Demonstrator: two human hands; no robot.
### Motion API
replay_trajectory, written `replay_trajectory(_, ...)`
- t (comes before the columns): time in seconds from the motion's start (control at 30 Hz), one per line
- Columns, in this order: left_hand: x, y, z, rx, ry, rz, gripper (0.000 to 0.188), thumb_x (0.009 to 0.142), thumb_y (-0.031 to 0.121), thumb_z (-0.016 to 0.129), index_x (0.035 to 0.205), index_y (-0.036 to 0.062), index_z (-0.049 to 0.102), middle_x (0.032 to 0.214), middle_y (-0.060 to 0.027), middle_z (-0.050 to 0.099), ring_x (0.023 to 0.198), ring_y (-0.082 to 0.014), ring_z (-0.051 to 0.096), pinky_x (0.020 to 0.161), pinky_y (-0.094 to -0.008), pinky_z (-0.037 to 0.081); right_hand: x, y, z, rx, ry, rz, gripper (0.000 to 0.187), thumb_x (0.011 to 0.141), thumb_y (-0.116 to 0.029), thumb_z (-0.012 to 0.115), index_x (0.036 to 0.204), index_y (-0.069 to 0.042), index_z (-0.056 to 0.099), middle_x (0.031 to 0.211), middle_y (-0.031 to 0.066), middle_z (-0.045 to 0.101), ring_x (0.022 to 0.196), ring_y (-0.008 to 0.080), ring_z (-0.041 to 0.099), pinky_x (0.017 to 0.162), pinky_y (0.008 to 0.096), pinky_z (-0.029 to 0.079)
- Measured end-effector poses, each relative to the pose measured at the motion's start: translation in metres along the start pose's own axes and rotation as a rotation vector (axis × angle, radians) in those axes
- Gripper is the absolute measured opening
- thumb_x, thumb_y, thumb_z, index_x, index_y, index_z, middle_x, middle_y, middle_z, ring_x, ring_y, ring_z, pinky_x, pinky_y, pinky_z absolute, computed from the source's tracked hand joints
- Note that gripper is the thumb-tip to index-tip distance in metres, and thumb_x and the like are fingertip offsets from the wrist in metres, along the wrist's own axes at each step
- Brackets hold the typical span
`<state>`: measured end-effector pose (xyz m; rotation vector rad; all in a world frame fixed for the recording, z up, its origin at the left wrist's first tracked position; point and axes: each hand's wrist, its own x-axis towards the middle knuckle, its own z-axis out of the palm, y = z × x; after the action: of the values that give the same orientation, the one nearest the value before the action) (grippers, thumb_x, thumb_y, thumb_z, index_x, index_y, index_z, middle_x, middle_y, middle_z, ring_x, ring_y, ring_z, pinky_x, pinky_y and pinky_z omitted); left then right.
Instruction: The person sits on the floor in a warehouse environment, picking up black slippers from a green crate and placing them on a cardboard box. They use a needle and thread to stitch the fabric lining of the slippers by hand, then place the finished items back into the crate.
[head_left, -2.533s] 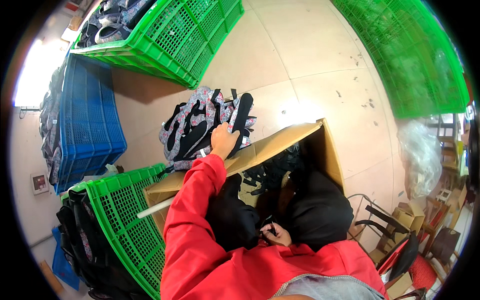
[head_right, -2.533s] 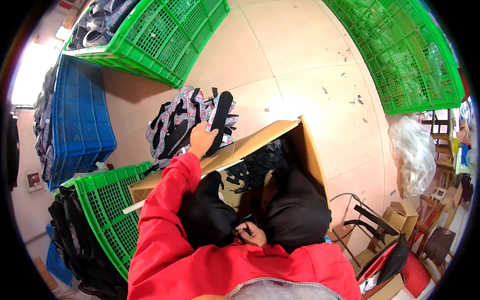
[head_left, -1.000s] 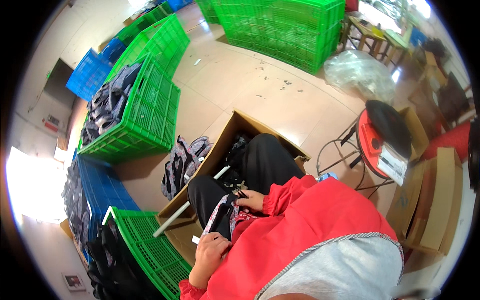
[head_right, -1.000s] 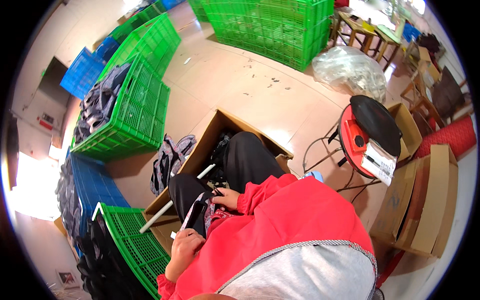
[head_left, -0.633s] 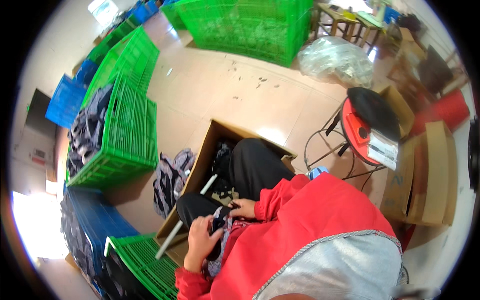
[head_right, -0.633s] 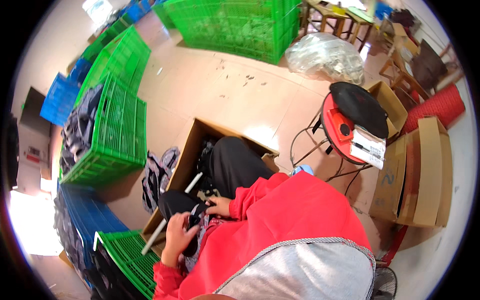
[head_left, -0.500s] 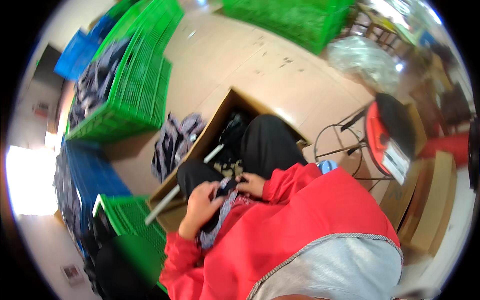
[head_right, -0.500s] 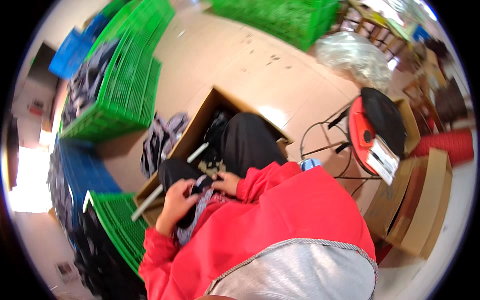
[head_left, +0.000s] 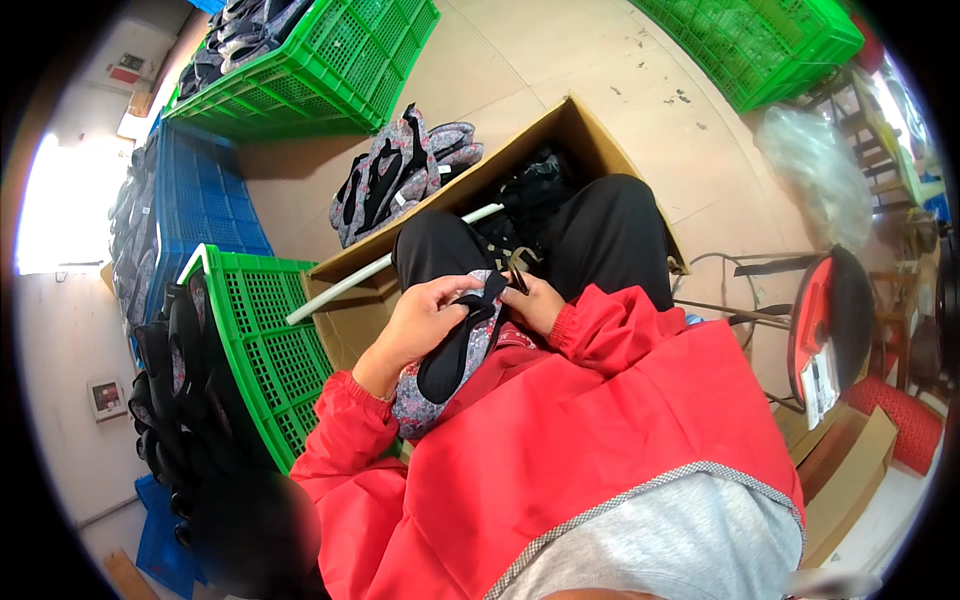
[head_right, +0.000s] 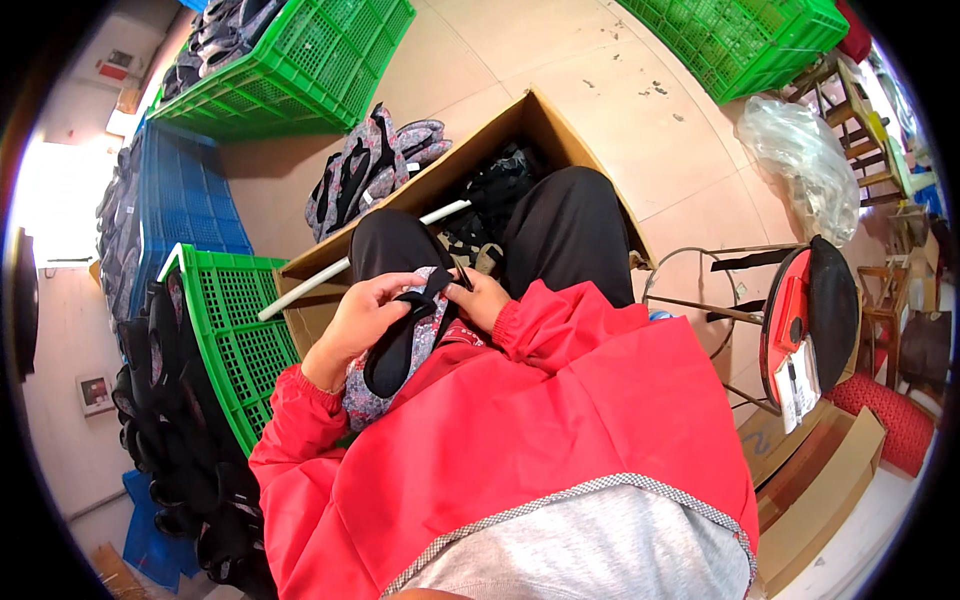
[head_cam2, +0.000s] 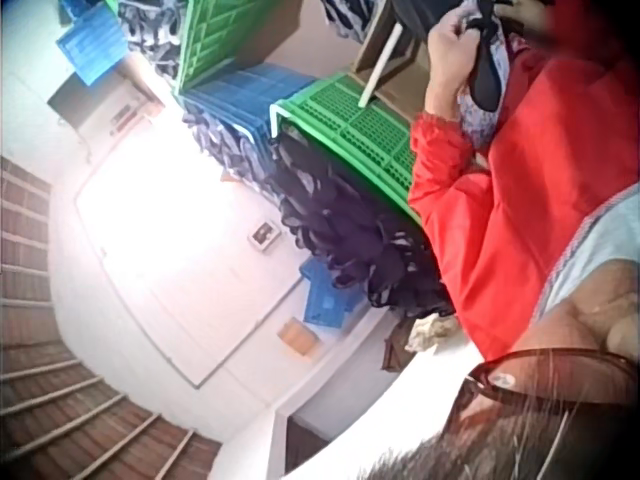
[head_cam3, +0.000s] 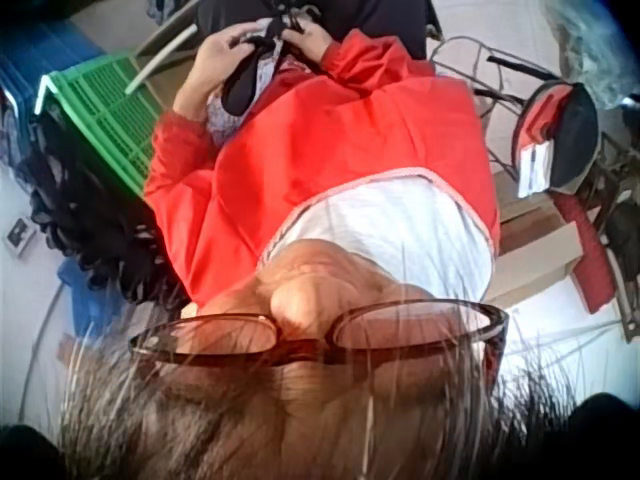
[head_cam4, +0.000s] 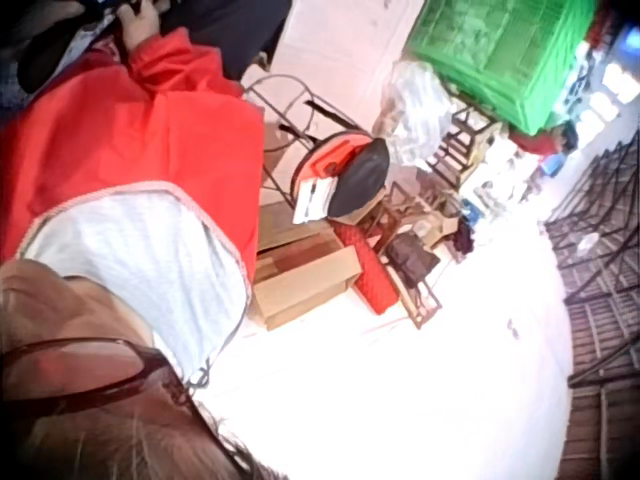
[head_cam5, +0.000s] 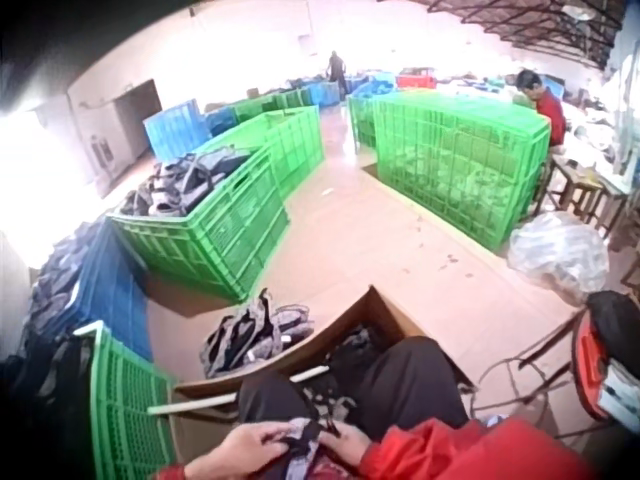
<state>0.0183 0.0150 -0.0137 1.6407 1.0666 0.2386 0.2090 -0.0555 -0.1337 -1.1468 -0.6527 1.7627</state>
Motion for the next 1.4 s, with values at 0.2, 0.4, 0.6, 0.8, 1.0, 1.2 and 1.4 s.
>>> replay_trajectory(0.2, 0.005, 0.016, -0.002, 0.246, -0.08, 0.139, 0.041, 0.071, -0.004, 0.055, 0.11, 0.0016, 0.067, 0.085, -0.009, 0.061, 0.071, -0.015, 0.053, 0.067, -0.0278, 0.044, -0.001, -0.008, 0.009, -0.088, 0.044, -0.044, 0.028, 0.095, -0.019, 0.061, 0.117, -0.001, 0.062, 0.103, 0.0029, 0.067, 0.092, 0.01, 0.059, 0.085, 0.0247, 0.047)
replay_trajectory(0.4, 0.012, 0.007, 0.007, 0.221, -0.05, 0.137, 0.034, 0.071, 0.0, 0.058, 0.103, 0.0046, 0.07, 0.082, -0.012, 0.057, 0.076, -0.0269, 0.056, 0.068, -0.0335, 0.044, 0.004, 0.003, 0.004, -0.022, 0.047, -0.082, 0.03, 0.094, -0.022, 0.063, 0.115, 0.0, 0.062, 0.096, 0.0008, 0.065, 0.084, 0.0081, 0.057, 0.078, 0.0238, 0.047)
replay_trajectory(0.6, 0.015, 0.014, 0.005, 0.211, -0.077, 0.167, 0.018, 0.072, -0.003, 0.064, 0.089, 0.0018, 0.067, 0.081, -0.0057, 0.05, 0.075, -0.0184, 0.05, 0.067, -0.0287, 0.041, 0.007, 0.002, 0.006, -0.221, 0.109, -0.083, 0.026, 0.095, -0.022, 0.06, 0.114, -0.005, 0.063, 0.088, -0.0008, 0.063, 0.076, 0.0078, 0.055, 0.069, 0.0226, 0.045)
replay_trajectory(0.8, 0.032, 0.01, 0.011, 0.273, -0.008, 0.263, 0.012, 0.076, 0.006, 0.073, 0.083, 0.0022, 0.065, 0.083, -0.0054, 0.052, 0.079, -0.0175, 0.053, 0.07, -0.0287, 0.042, 0.01, 0.002, -0.003, -0.074, -0.021, 0.023, 0.022, 0.096, -0.024, 0.06, 0.111, -0.008, 0.063, 0.075, -0.002, 0.058, 0.06, 0.0077, 0.05, 0.054, 0.0236, 0.04)
replay_trajectory(1.0, 0.039, -0.007, 0.017, -0.423, -0.021, -0.11, 0.015, 0.087, 0.007, 0.067, 0.075, 0.0059, 0.058, 0.078, 0.0062, 0.054, 0.074, -0.0036, 0.05, 0.068, -0.0216, 0.041, 0.003, -0.024, -0.015, -0.039, -0.098, 0.194, 0.022, 0.097, -0.028, 0.059, 0.108, -0.009, 0.062, 0.065, 0.0013, 0.055, 0.045, 0.0075, 0.042, 0.04, 0.0236, 0.03)
replay_trajectory(1.2, 0.046, -0.014, 0.022, -0.57, 0.036, -0.156, 0.013, 0.087, 0.009, 0.068, 0.077, 0.0046, 0.063, 0.071, 0.0059, 0.056, 0.063, -0.0031, 0.048, 0.057, -0.021, 0.039, 0.0, -0.024, -0.046, 0.019, 0.016, 0.022, 0.035, 0.103, -0.034, 0.046, 0.118, -0.005, 0.059, 0.091, 0.0063, 0.067, 0.056, 0.0102, 0.055, 0.048, 0.0233, 0.044)
replay_trajectory(1.4, 0.045, -0.005, 0.019, -0.694, 0.038, -0.273, 0.014, 0.089, 0.012, 0.067, 0.078, 0.0042, 0.064, 0.072, 0.0035, 0.06, 0.062, -0.005, 0.052, 0.057, -0.0214, 0.041, -0.027, -0.065, -0.054, -0.325, -0.149, -0.053, 0.042, 0.105, -0.043, 0.039, 0.121, -0.006, 0.051, 0.088, 0.0036, 0.062, 0.058, 0.0065, 0.048, 0.054, 0.0202, 0.04)
